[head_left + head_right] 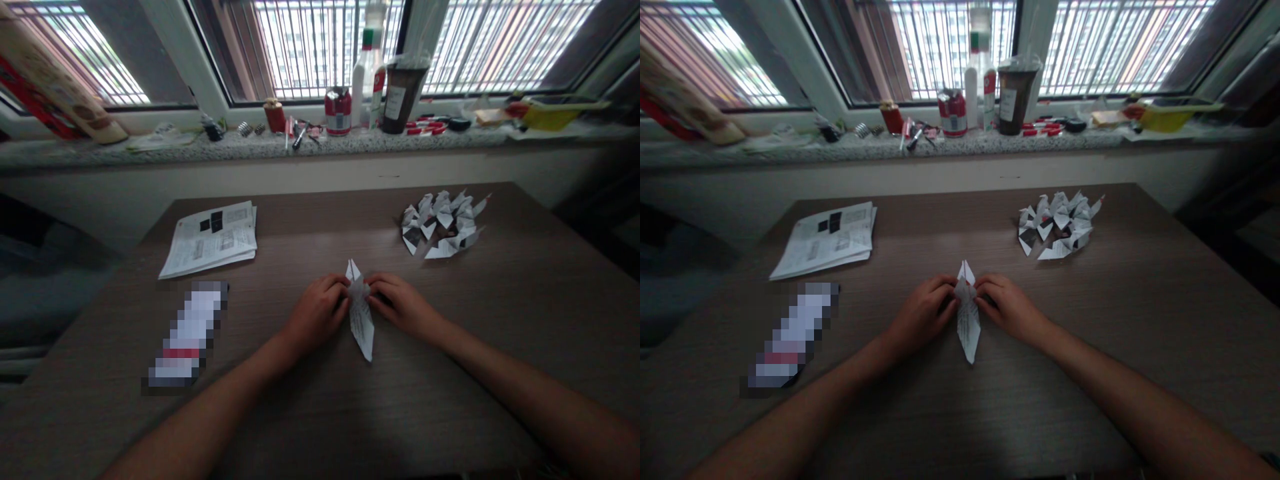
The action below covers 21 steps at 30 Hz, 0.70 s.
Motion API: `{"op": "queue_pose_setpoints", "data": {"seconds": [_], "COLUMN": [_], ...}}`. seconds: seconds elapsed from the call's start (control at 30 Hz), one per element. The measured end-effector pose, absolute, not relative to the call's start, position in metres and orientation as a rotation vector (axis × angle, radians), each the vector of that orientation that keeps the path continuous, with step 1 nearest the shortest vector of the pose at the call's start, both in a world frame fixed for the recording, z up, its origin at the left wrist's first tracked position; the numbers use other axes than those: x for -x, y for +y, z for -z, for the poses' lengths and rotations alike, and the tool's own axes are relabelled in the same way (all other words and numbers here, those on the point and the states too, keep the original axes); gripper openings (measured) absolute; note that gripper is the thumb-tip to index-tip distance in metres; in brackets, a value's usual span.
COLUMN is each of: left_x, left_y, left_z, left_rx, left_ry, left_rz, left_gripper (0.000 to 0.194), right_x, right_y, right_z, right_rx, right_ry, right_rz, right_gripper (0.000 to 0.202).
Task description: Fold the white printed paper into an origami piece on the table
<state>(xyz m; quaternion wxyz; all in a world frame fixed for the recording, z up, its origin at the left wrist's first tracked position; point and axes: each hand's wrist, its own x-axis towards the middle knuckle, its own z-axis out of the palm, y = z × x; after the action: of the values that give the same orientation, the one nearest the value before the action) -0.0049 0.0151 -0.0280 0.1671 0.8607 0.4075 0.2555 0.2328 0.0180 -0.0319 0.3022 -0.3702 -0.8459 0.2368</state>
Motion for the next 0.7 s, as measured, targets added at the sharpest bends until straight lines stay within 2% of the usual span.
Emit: {"op": "queue_pose_setpoints", "data": {"seconds": [0.7], "left_x": [0.0016], "left_y": [0.0159], "left_z": [0.0226], "left_rx": [-2.359], "left_ry": [1.27], "left_rz": [-0.732], "left_gripper": [0.006], "right_x": [-0.2301], "right_y": [0.0181], "right_z": [0.0332], "right_rx": [1.092], "right_ry": [-2.146], "right_rz": [-0.601], "right_gripper": [0.004]}}
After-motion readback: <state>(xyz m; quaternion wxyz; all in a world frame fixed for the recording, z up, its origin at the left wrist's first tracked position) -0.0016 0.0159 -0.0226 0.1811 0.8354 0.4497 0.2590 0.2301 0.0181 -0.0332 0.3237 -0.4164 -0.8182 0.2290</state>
